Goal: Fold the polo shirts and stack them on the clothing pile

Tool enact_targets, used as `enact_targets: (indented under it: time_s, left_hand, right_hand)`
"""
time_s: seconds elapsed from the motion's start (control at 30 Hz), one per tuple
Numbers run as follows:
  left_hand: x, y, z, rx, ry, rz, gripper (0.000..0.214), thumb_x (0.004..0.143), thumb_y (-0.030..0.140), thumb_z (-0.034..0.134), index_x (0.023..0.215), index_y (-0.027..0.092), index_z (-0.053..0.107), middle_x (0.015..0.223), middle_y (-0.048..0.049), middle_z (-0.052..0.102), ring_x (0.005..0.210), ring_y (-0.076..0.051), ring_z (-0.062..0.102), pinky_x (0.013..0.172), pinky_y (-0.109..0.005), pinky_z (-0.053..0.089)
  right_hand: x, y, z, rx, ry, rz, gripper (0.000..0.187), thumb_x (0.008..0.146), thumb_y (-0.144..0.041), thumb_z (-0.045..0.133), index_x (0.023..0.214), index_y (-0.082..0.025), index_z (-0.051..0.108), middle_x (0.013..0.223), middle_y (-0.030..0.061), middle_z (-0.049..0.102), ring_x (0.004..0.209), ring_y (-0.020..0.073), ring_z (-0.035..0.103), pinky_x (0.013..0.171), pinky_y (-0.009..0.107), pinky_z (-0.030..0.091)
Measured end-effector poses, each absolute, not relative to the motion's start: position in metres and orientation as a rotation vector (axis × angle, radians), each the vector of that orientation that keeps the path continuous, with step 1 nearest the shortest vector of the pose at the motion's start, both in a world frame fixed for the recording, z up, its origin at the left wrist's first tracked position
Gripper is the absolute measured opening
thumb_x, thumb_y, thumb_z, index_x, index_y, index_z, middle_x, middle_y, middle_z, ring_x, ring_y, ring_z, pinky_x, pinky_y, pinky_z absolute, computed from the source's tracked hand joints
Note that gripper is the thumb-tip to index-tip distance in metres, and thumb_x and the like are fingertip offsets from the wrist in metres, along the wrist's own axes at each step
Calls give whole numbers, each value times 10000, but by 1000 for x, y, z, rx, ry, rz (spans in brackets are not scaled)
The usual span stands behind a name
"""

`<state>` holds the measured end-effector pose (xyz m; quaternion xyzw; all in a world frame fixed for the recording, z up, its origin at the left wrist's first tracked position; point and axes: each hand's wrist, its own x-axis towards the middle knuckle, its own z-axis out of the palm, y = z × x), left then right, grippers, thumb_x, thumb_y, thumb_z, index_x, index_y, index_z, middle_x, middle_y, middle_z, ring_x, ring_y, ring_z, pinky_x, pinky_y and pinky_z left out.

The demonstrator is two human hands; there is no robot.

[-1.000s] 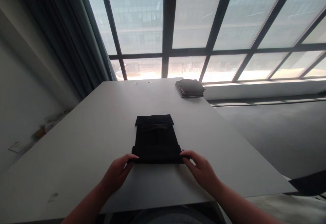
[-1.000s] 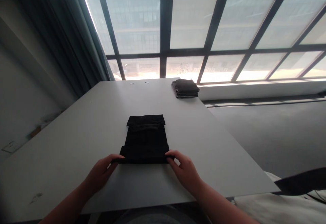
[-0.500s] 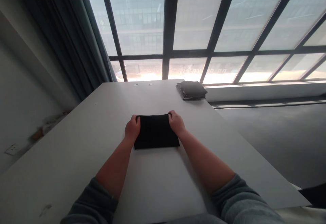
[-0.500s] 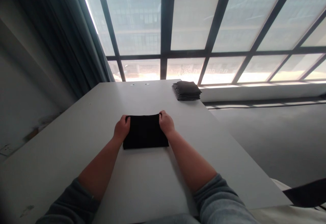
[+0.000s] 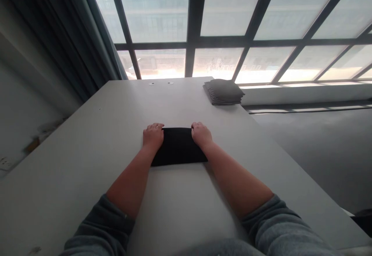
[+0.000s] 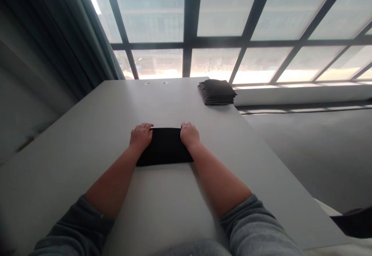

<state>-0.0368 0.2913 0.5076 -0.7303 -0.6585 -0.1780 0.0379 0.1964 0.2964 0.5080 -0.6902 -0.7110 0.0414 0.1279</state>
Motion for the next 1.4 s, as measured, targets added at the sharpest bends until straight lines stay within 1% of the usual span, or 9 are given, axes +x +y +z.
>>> enact_targets:
  time_s: [0.2,0.37,0.53,0.63,0.73,0.87,1.23,1.3,1.4]
  left_hand:
    - [-10,282,499,-2381,-1885,-402,402,1071,393,391,1331,223,647,1379,-122,669,1315,-303,564,1188,-549,310]
    - [-14,287,494,-2384,-1977,-374,414,1068,378,383,1379,247,623,1455,-115,620,1335,-298,558,1194,-552,330]
    - [-13,280,496,-2398,-1892,-419,452,1064,339,376,1428,198,604,1451,-154,623,1362,-320,546,1269,-641,133]
    - [-10,275,497,-2480,-1727,-463,501,1068,361,362,1502,198,553,1562,-146,527,1477,-312,441,1298,-580,103]
    - [-7,275,494,-2603,-1681,-391,527,1073,402,346,1553,249,503,1645,-90,429,1535,-295,363,1290,-520,197]
    - [-8,282,490,-2596,-1819,-305,549,1065,449,363,1580,287,462,1650,-76,425,1540,-319,344,1265,-534,238]
    - [-11,282,497,-2509,-1892,-331,460,1050,473,428,1473,347,557,1461,-105,601,1374,-319,518,1261,-625,128]
    - [-12,280,500,-2473,-1893,-290,438,1045,483,437,1409,307,605,1377,-129,638,1298,-334,567,1235,-625,191]
    - [-15,279,502,-2504,-1869,-236,415,1048,475,428,1325,249,638,1269,-144,663,1203,-311,609,1135,-497,379]
  right_hand:
    - [160,272,513,-1701,-2279,1,431,1048,-308,422,1409,-175,617,1420,166,597,1328,291,509,1149,427,377]
    - [149,276,493,-1740,-2338,173,604,1069,-458,404,1631,-237,391,1653,122,399,1546,316,323,1263,526,229]
    - [160,285,486,-1772,-2314,259,647,1082,-491,355,1649,-181,353,1682,115,349,1575,312,280,1289,521,183]
    - [165,290,485,-1798,-2299,245,621,1090,-426,326,1619,-109,400,1674,158,349,1568,308,299,1288,489,195]
    - [169,294,483,-1820,-2280,220,600,1082,-331,312,1595,-37,414,1657,202,361,1558,303,322,1284,449,211]
    - [173,296,481,-1807,-2266,190,594,1072,-295,326,1585,-11,417,1633,218,397,1540,311,349,1275,437,226]
    - [177,293,492,-1707,-2223,185,426,1037,-294,459,1381,-109,630,1333,182,635,1283,258,548,1148,334,354]
    - [175,289,494,-1685,-2266,156,391,1029,-315,484,1329,-134,658,1280,169,649,1221,265,575,1111,343,380]
    - [169,283,496,-1658,-2352,105,335,1022,-329,499,1230,-149,689,1206,160,670,1146,274,601,1049,354,412]
